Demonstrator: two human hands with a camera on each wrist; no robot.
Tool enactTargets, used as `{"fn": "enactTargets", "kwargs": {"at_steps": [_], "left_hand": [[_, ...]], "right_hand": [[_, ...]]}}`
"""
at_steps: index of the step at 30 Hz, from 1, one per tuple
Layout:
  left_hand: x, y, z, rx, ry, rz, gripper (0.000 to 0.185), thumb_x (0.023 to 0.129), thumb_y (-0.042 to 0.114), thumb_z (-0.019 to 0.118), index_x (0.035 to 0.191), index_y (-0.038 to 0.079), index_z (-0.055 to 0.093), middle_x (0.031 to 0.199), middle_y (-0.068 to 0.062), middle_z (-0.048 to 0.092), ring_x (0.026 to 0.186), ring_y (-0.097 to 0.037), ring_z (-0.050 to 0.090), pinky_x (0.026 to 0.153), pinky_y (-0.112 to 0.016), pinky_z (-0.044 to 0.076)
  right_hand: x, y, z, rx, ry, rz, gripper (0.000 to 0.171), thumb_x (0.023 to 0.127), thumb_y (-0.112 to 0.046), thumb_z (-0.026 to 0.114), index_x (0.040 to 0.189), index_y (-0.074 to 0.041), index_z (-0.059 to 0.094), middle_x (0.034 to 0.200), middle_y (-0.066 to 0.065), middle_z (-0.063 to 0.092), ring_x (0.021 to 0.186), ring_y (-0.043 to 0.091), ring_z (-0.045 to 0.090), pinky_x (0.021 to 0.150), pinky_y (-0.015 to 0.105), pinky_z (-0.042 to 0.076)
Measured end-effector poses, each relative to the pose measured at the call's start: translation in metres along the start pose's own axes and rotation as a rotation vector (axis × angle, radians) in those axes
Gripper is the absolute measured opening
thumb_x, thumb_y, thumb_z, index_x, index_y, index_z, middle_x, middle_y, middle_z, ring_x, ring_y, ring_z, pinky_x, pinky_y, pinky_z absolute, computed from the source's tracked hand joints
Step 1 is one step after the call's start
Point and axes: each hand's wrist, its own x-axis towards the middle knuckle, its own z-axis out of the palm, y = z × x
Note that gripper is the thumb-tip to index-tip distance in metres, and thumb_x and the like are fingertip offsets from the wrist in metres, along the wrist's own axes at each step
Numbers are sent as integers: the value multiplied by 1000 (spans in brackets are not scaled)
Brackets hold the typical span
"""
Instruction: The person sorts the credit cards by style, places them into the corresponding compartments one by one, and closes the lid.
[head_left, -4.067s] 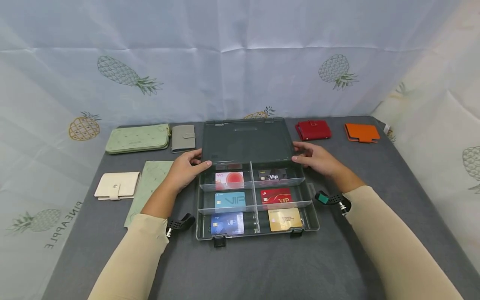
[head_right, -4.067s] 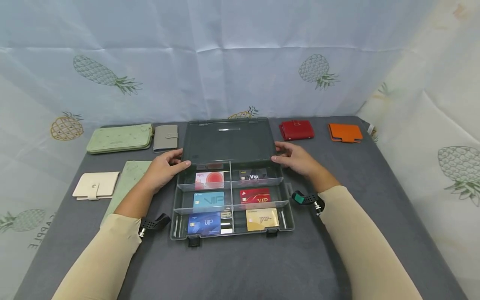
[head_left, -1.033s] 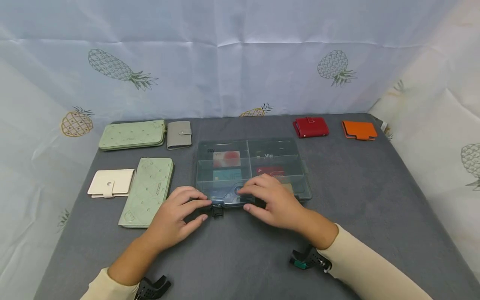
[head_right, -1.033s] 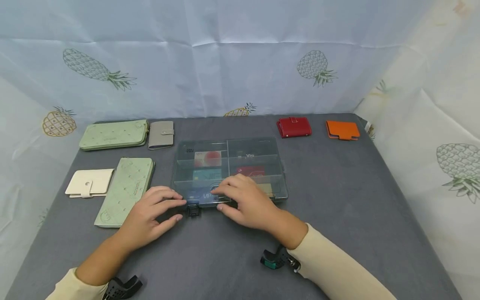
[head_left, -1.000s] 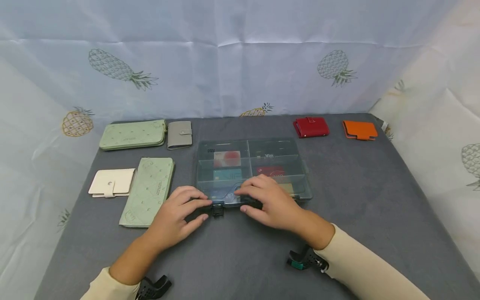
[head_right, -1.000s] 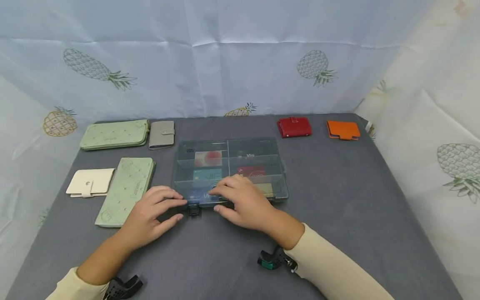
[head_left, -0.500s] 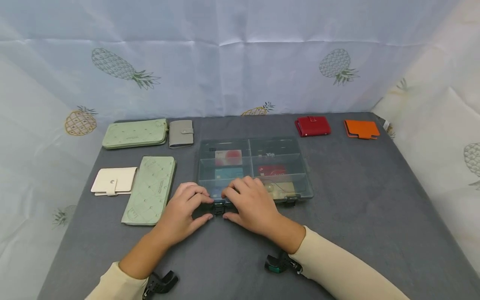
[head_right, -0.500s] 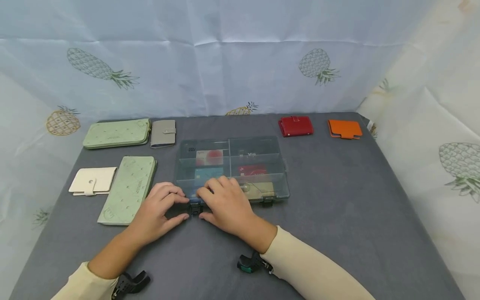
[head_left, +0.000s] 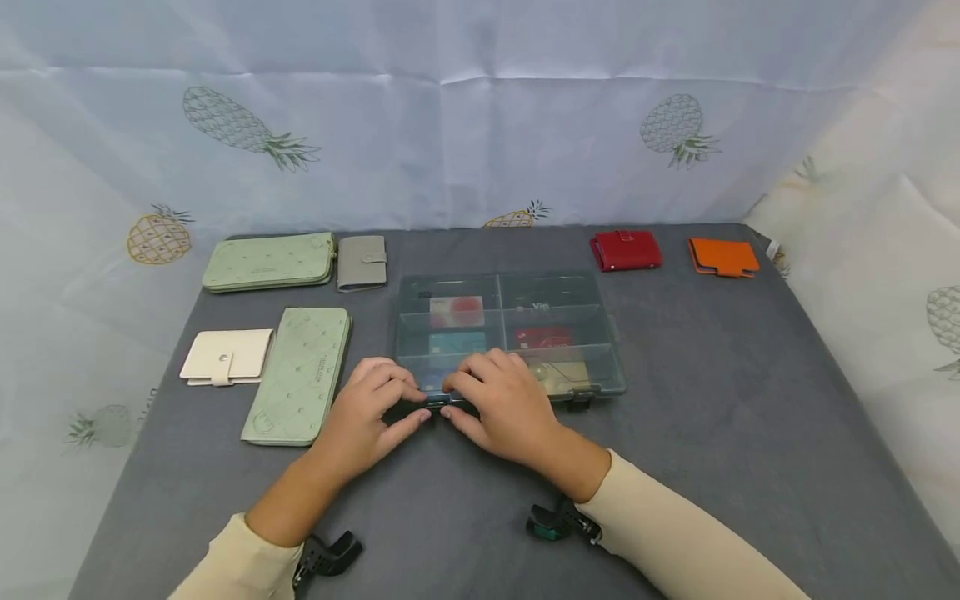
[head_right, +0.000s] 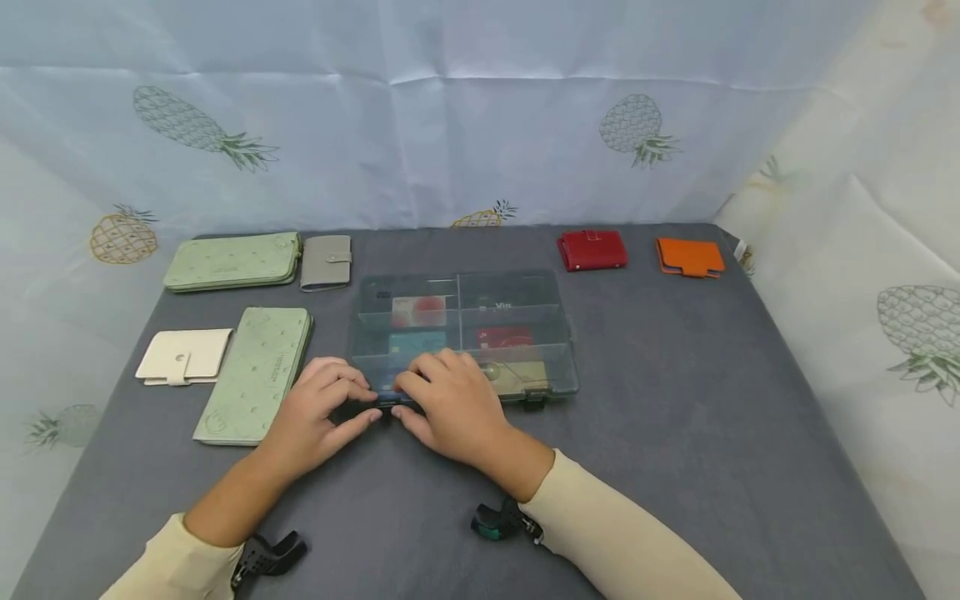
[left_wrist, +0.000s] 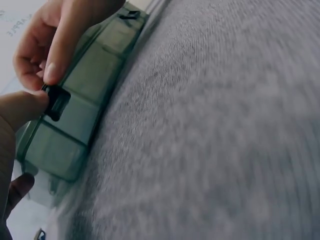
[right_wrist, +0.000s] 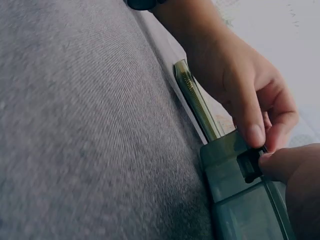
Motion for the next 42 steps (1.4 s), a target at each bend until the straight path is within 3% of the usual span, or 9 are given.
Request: {"fn": "enactTargets", "kwargs": {"at_steps": [6, 9, 13, 17, 21, 26, 32, 42], "left_hand": [[3, 6, 4, 27, 70, -29, 18, 79, 8, 91, 87, 11, 75, 96, -3, 69, 99, -30, 62, 98, -44, 45], [4, 11, 8, 52, 102, -43, 16, 79, 7, 86, 83, 11, 71, 93, -3, 67, 94, -29, 63, 96, -46, 45], [13, 22, 16, 163, 115, -63, 12, 80, 15, 79, 84, 13, 67, 90, -1, 65, 92, -29, 61, 88, -53, 45], [25, 38, 29, 275, 80, -23, 15, 82, 22, 82, 88, 14, 71, 93, -2, 67, 94, -30, 60, 83, -55, 44], [39, 54, 41, 283, 39, 46, 15, 85, 22, 85, 94, 15, 76, 99, -2, 70, 94, -27, 62, 81, -50, 47], [58, 71, 61, 233, -43, 105, 18, 90, 23, 84, 107, 16, 80, 104, 1, 70, 96, -22, 63, 78, -43, 49], [83, 89, 90, 198, -109, 187, 26, 89, 21, 87, 114, 17, 79, 105, 3, 68, 93, -18, 60, 74, -35, 46], [99, 95, 121, 284, -163, 193, 32, 88, 29, 90, 113, 16, 75, 103, 1, 66, 86, -17, 56, 72, -31, 45]], "right_hand": [[3, -7, 6, -6, 72, 45, 13, 93, -33, 83, 102, -24, 78, 100, -5, 67, 81, 17, 54, 69, 36, 43], [3, -8, 4, 20, 62, 62, 13, 93, -32, 83, 102, -24, 78, 100, -6, 67, 81, 16, 54, 70, 36, 43], [0, -4, -6, 121, 11, 76, 18, 94, -32, 83, 109, -22, 79, 104, -5, 68, 89, 17, 58, 77, 38, 47], [-11, 3, -23, 225, -33, 89, 24, 97, -30, 81, 117, -18, 78, 114, -3, 69, 104, 19, 61, 90, 42, 50], [-31, 16, -41, 264, -6, 90, 24, 96, -24, 81, 118, -16, 77, 118, -2, 70, 112, 21, 62, 100, 46, 49], [-60, 43, -64, 245, 73, 71, 23, 97, -25, 80, 117, -15, 77, 119, 0, 71, 111, 23, 63, 94, 50, 47], [-89, 81, -86, 222, 90, 75, 38, 105, -48, 65, 114, -14, 78, 114, 0, 71, 104, 23, 60, 89, 46, 42], [-110, 114, -84, 260, 23, 12, 38, 100, -50, 72, 114, -14, 72, 114, 0, 66, 103, 22, 56, 97, 43, 39]]}}
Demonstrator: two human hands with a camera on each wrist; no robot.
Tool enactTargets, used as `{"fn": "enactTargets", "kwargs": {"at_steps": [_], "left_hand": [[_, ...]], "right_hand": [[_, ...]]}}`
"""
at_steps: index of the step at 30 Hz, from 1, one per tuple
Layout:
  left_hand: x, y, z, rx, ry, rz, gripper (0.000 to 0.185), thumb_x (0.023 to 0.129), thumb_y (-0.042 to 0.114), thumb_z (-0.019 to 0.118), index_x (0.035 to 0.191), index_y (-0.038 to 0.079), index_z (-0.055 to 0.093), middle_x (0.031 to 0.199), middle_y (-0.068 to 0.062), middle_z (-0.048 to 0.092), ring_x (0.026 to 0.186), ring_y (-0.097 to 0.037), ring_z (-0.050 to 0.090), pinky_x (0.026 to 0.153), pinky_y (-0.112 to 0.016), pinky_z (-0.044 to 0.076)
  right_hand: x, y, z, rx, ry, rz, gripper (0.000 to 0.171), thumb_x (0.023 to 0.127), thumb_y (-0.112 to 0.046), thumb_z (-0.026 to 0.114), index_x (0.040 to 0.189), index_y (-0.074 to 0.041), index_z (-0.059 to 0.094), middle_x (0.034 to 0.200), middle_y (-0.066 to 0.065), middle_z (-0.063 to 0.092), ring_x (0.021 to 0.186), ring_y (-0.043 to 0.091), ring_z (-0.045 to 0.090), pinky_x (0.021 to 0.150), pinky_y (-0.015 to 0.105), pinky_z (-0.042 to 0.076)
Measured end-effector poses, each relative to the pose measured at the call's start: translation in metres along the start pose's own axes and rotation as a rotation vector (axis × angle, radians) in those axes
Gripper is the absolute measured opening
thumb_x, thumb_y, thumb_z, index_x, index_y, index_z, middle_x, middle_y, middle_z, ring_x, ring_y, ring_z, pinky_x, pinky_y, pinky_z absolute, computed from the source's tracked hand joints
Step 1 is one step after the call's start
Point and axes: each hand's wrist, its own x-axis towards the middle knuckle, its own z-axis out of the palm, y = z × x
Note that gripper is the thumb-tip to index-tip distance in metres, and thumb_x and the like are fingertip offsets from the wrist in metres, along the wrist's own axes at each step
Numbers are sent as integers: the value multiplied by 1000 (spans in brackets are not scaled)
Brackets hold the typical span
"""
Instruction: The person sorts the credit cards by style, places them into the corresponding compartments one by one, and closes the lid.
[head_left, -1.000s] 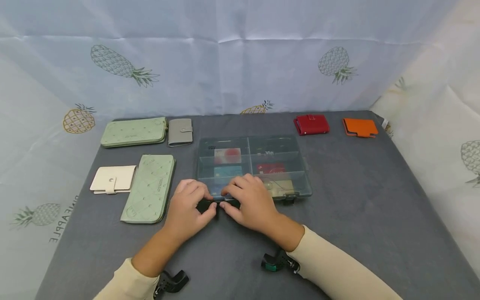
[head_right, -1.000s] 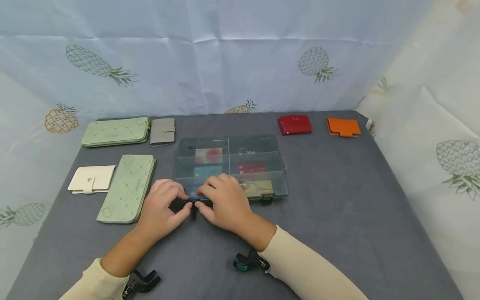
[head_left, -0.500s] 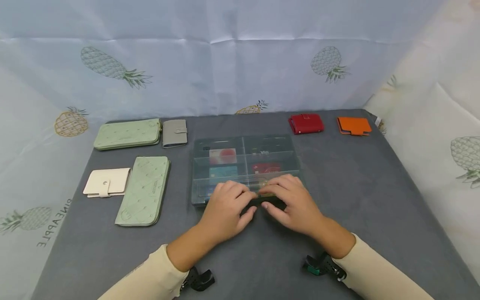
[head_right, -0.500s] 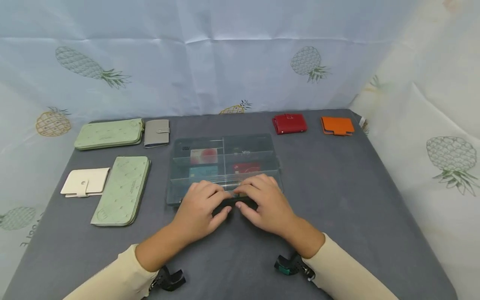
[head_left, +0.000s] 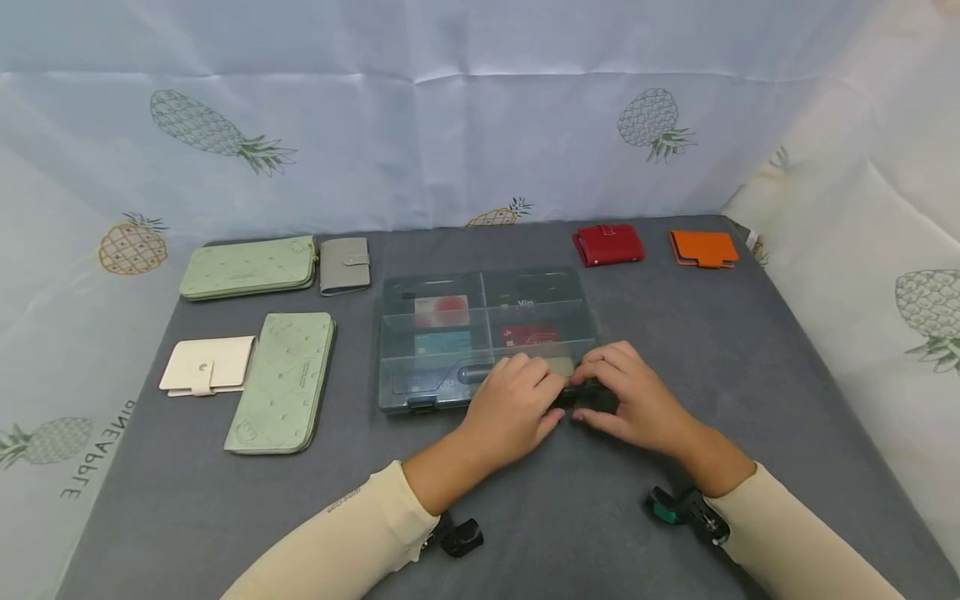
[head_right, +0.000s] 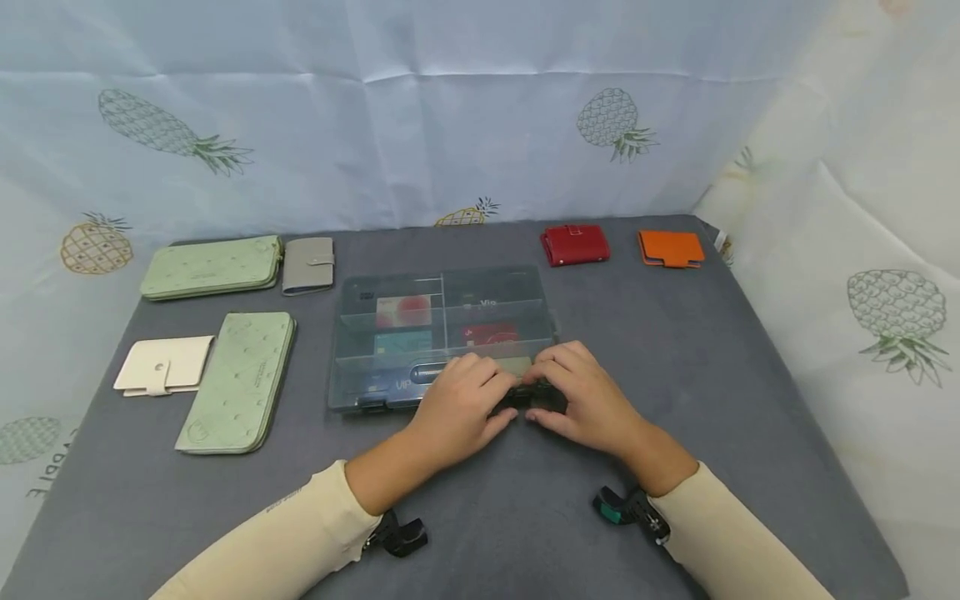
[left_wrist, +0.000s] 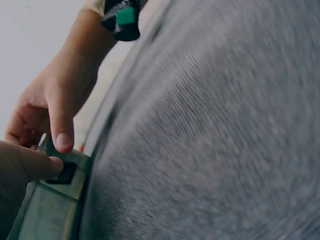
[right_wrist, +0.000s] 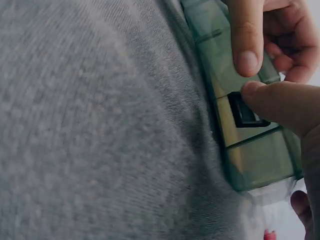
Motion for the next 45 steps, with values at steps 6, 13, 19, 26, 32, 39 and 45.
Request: {"fn": "enactTargets", "kwargs": {"at_steps": [6, 13, 19, 26, 32, 39, 45], "left_hand": [[0, 1, 11, 78, 19, 7, 24, 91, 22, 86, 109, 16, 72, 94, 1, 60, 77, -16, 49, 67, -30, 40], [1, 2, 16, 175, 102, 10, 11, 107, 12, 64, 97, 17, 69, 84, 1, 52, 67, -14, 38, 61, -29, 34], [1, 1, 19, 200, 126, 21, 14, 108, 14, 61, 97, 17, 68, 85, 1, 52, 67, -14, 37, 61, -28, 34], [2, 1, 20, 199, 126, 12, 12, 107, 14, 65, 95, 17, 68, 85, 2, 52, 67, -13, 37, 61, -28, 33], [1, 0, 12, 106, 37, 8, 19, 93, 22, 85, 104, 16, 71, 92, 1, 57, 72, -14, 46, 65, -28, 39], [2, 0, 6, 19, -21, -52, 19, 98, 28, 80, 108, 14, 71, 98, 1, 62, 82, -15, 55, 71, -30, 45], [5, 1, 7, -53, 6, -98, 16, 98, 24, 79, 108, 14, 72, 95, 1, 62, 80, -14, 56, 69, -31, 46]], "right_hand": [[-1, 7, 5, -52, -29, -7, 47, 77, -21, 98, 111, -12, 67, 113, 3, 63, 101, 24, 54, 96, 44, 38], [1, 10, 10, -93, -33, -21, 53, 68, -9, 100, 108, -9, 65, 110, 5, 62, 99, 25, 53, 95, 45, 38], [-1, 14, 9, -96, -34, -53, 55, 66, -2, 98, 110, -8, 67, 110, 7, 62, 98, 27, 54, 93, 46, 39], [0, 14, 8, -77, -44, -8, 49, 72, 2, 95, 110, -9, 67, 111, 7, 63, 99, 26, 55, 92, 44, 41], [1, 15, 1, 31, -44, 24, 50, 72, 2, 94, 113, -15, 71, 113, 0, 65, 103, 21, 55, 93, 36, 42], [5, 12, -4, 142, -10, 53, 47, 75, 2, 93, 113, -20, 77, 112, -6, 70, 105, 17, 59, 93, 27, 47], [5, 8, 1, 153, 63, 91, 42, 73, 4, 93, 105, -19, 79, 106, -6, 71, 99, 15, 61, 87, 25, 48]]}}
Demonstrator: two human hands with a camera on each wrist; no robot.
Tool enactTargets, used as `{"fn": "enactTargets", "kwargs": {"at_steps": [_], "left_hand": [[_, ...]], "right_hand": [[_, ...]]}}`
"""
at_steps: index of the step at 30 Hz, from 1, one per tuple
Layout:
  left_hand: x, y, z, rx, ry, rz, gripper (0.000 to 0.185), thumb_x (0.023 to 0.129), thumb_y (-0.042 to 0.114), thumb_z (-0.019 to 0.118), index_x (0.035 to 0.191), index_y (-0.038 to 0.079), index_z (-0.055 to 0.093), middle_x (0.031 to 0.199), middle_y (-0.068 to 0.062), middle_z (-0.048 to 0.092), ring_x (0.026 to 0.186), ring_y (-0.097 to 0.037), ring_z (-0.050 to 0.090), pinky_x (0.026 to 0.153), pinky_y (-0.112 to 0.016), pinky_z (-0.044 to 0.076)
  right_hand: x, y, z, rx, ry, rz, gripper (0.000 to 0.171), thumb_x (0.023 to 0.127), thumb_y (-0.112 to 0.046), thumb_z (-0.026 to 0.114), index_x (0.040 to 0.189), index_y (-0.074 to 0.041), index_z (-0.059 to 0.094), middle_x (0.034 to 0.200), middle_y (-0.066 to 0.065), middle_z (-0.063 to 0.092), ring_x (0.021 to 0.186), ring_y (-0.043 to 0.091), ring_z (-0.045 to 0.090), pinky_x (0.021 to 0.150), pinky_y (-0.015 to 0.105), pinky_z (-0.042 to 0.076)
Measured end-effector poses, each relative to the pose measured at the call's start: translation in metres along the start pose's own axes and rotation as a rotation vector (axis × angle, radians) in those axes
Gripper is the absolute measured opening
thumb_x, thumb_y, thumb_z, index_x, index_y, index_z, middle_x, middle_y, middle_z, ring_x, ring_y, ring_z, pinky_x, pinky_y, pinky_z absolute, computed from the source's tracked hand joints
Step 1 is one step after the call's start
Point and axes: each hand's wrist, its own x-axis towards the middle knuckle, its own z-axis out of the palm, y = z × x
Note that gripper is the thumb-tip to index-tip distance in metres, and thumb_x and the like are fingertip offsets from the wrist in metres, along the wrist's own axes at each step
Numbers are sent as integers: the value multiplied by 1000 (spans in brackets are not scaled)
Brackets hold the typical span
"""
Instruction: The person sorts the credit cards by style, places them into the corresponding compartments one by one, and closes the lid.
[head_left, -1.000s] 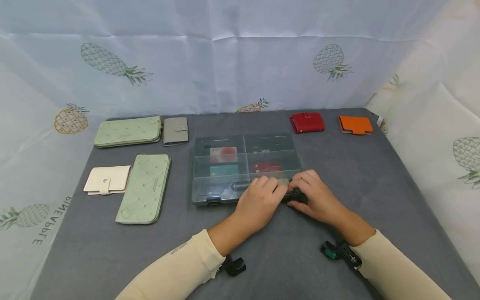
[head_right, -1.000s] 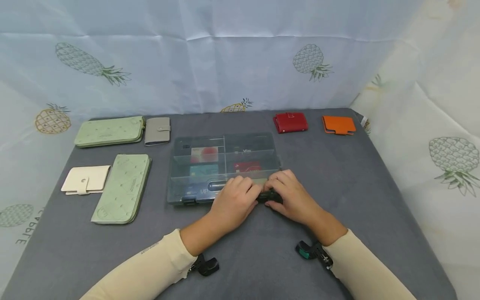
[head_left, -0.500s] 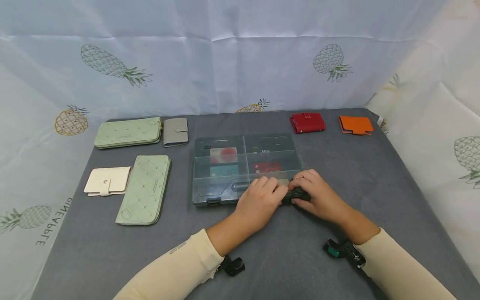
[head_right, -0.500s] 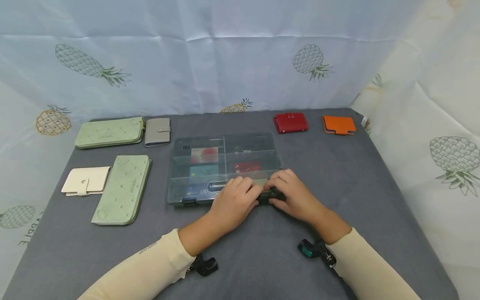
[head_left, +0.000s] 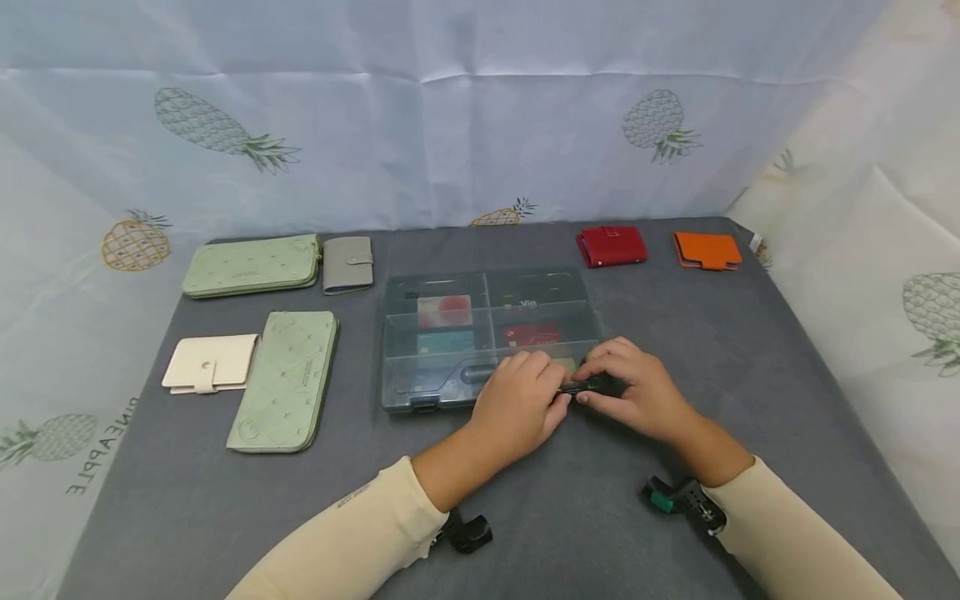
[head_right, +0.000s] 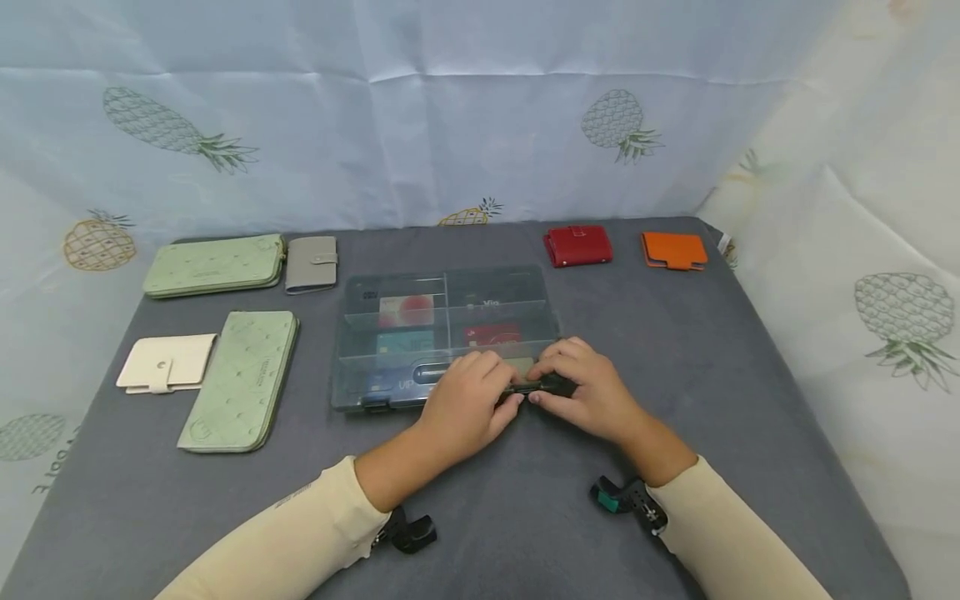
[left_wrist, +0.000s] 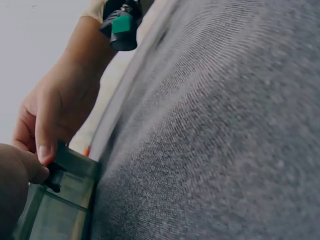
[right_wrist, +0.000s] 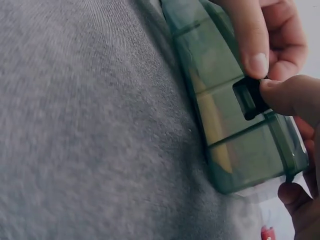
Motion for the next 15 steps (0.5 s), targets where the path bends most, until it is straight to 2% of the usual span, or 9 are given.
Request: {"fn": "enactTargets", "kwargs": {"at_steps": [7, 15], "left_hand": [[3, 2, 0, -72, 17, -26, 13, 95, 18, 80, 105, 14, 73, 92, 1, 62, 79, -15, 56, 68, -31, 44], [3, 1, 0, -56, 17, -22, 11, 95, 19, 80, 103, 15, 74, 91, 1, 62, 78, -14, 56, 69, -31, 46]], "right_hand": [[-2, -4, 4, 1, 63, 42, 34, 75, 2, 91, 100, -19, 80, 101, -4, 73, 95, 16, 62, 87, 26, 47], [-1, -5, 6, -14, 81, 34, 36, 73, 2, 92, 100, -19, 80, 100, -5, 74, 94, 15, 63, 85, 27, 48]]}}
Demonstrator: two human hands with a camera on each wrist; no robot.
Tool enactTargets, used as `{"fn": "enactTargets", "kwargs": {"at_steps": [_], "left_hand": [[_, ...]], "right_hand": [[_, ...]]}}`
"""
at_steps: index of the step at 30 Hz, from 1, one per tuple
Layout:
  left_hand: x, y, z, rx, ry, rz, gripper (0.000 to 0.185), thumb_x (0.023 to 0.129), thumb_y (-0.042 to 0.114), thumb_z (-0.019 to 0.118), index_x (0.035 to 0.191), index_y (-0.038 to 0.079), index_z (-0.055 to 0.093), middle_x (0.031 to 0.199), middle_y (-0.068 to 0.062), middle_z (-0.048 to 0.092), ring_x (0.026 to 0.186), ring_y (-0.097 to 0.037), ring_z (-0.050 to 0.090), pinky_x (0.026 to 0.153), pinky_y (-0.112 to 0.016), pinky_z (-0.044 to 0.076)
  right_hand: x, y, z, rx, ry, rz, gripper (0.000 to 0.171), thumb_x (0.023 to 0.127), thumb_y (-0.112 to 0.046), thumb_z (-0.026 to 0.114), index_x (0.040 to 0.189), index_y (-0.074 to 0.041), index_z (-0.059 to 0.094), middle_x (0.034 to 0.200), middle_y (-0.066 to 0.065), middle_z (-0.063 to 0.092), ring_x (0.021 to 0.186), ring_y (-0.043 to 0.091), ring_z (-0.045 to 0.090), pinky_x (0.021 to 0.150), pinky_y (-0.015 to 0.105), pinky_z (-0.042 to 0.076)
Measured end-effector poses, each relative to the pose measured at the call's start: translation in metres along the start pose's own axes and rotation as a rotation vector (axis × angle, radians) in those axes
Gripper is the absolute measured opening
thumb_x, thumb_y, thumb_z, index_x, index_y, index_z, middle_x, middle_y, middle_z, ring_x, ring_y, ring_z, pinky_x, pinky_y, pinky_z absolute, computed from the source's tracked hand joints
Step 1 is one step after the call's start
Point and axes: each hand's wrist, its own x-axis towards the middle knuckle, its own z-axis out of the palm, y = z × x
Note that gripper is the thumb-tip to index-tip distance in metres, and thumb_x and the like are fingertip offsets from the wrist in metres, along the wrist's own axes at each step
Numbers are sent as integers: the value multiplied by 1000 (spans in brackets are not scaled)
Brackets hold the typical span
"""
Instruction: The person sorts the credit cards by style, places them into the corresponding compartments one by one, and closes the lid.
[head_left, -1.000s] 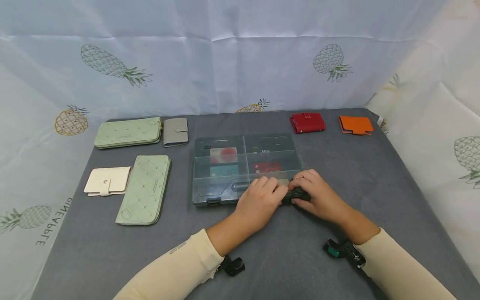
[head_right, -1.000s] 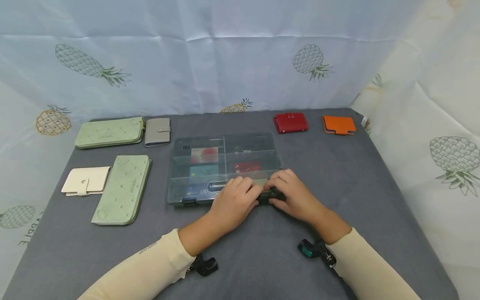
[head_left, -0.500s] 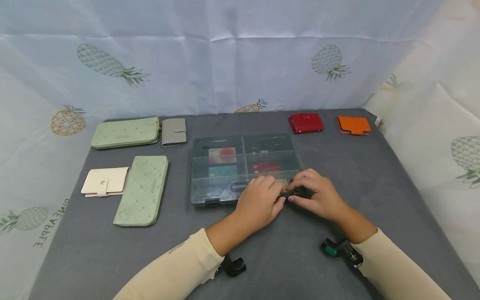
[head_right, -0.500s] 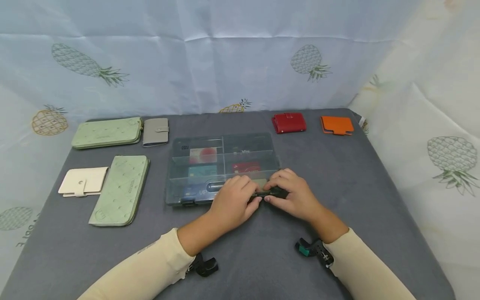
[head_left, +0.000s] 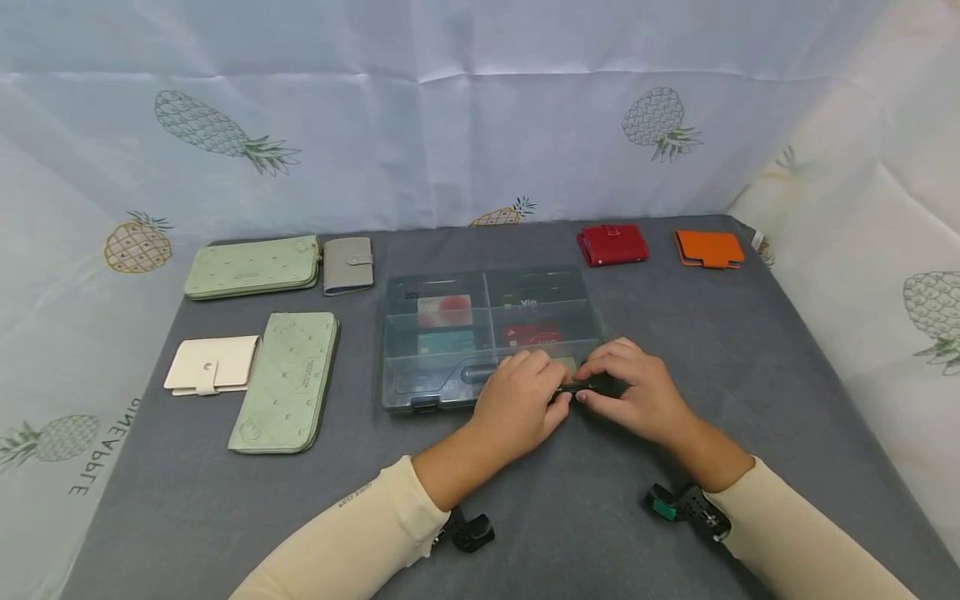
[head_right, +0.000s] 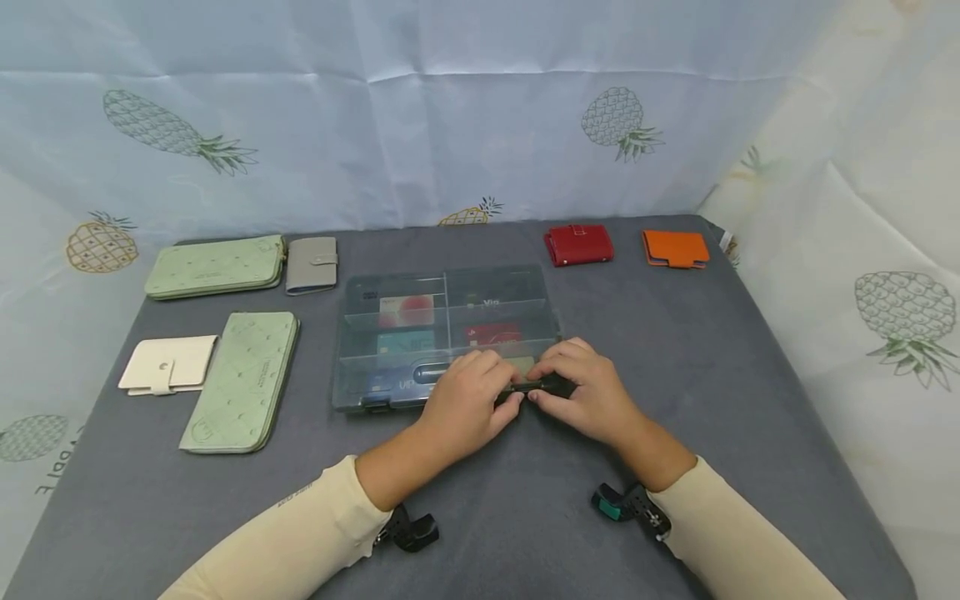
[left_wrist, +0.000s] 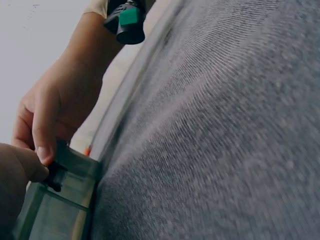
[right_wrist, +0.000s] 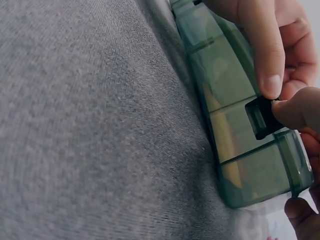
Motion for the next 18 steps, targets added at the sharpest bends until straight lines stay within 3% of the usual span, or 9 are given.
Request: {"fn": "enactTargets", "kwargs": {"at_steps": [6, 11, 14, 18], "left_hand": [[1, -1, -1, 10, -16, 19, 13, 94, 21, 82, 104, 15, 75, 92, 2, 62, 81, -14, 57, 74, -32, 50], [-1, -2, -6, -48, -59, 43, 14, 96, 24, 80, 107, 16, 75, 95, 2, 63, 82, -14, 55, 75, -31, 48], [-7, -5, -18, -90, -90, 81, 18, 98, 27, 79, 111, 15, 77, 102, 3, 65, 88, -14, 58, 78, -33, 48], [-17, -20, -46, -74, -130, 117, 35, 97, 39, 80, 123, 16, 76, 119, 1, 68, 111, -18, 63, 95, -41, 51]], "right_hand": [[-1, 0, -4, -34, -38, -10, 35, 75, -1, 91, 103, -18, 79, 103, -5, 72, 96, 15, 62, 86, 28, 48], [1, -2, -14, -11, -118, -31, 36, 79, -2, 90, 108, -18, 78, 108, -8, 70, 100, 14, 60, 87, 27, 47], [5, -6, -20, -6, -157, -41, 37, 80, -2, 89, 111, -17, 77, 111, -9, 71, 102, 13, 61, 87, 27, 48], [12, -12, -29, -75, -179, -30, 42, 82, -7, 89, 122, -13, 76, 120, -5, 70, 110, 17, 61, 93, 36, 49]]}}
